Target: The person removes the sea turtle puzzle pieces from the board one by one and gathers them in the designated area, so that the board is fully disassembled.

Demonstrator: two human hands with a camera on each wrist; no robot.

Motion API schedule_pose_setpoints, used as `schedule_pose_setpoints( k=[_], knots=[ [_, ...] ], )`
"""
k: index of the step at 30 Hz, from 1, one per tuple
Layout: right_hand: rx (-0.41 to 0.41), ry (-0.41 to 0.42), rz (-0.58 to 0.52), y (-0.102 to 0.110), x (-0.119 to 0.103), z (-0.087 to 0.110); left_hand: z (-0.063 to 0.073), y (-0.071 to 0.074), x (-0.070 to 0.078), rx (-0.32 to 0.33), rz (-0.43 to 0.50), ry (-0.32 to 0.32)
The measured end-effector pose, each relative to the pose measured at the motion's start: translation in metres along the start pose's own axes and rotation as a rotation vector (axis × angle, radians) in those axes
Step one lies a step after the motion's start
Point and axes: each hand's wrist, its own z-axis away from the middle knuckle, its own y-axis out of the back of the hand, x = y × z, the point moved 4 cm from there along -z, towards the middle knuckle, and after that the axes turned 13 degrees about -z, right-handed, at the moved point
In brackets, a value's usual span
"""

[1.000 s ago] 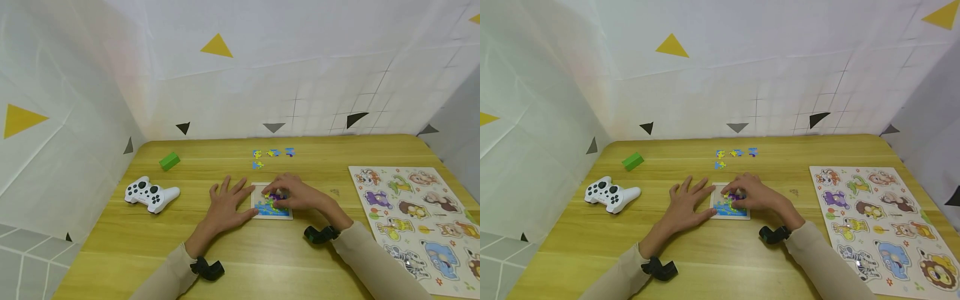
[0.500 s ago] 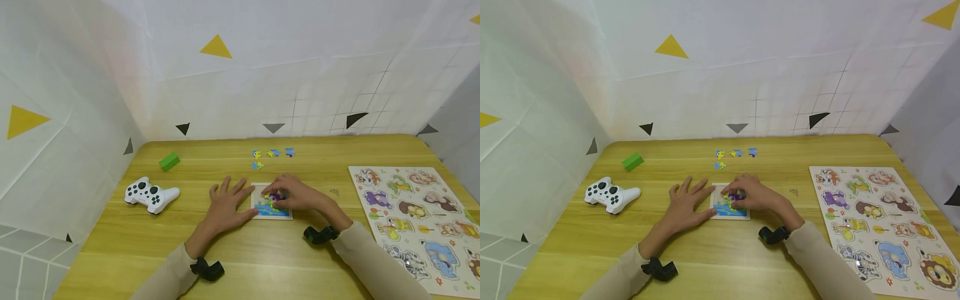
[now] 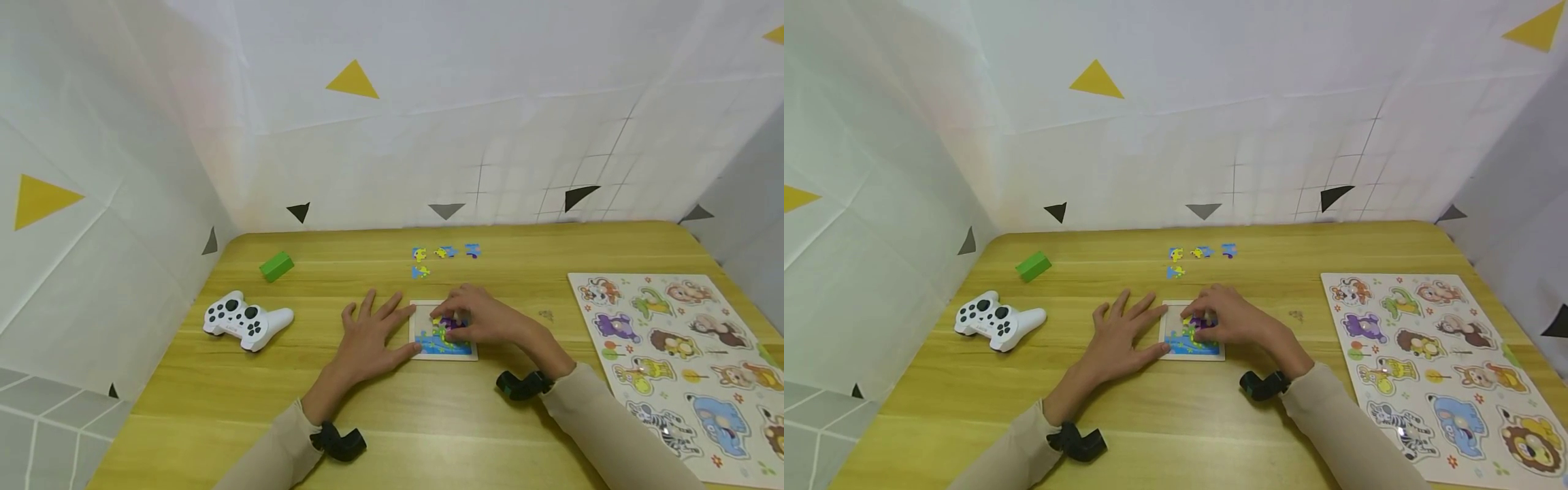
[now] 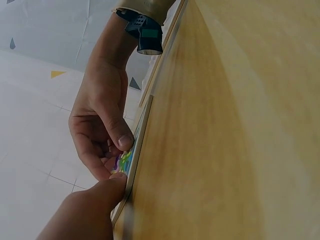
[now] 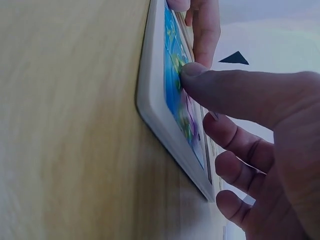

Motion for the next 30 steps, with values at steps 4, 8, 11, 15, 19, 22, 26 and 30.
schedule_pose_setpoints(
  k=[4, 8, 11, 15, 19, 22, 26, 30],
  knots=[
    [0.003, -0.001, -0.018, 0.001, 0.0, 0.0, 0.0, 0.0, 0.0, -0.001, 0.0, 0.003],
    [0.008, -0.007, -0.049, 0.001, 0.002, 0.0, 0.0, 0.001, 0.0, -0.004, -0.003, 0.001],
    [0.013, -0.001, -0.062, 0.002, 0.003, 0.001, 0.001, 0.002, 0.001, 0.001, -0.009, -0.003],
    [0.03, -0.006, -0.092, 0.003, 0.003, 0.001, 0.001, 0.003, 0.001, 0.012, -0.007, -0.007],
    [0.055, -0.046, -0.123, 0.005, 0.009, 0.001, 0.001, 0.002, 0.001, 0.024, -0.006, -0.011],
    [0.074, -0.08, -0.123, 0.007, 0.016, 0.001, 0.001, 0.003, 0.001, 0.024, -0.002, -0.01],
    [0.109, -0.104, -0.126, 0.012, 0.024, 0.002, 0.001, 0.003, 0.001, 0.015, 0.005, -0.007],
    [0.14, -0.114, -0.144, 0.019, 0.031, 0.0, 0.001, 0.003, 0.001, 0.013, 0.002, -0.005]
  ],
)
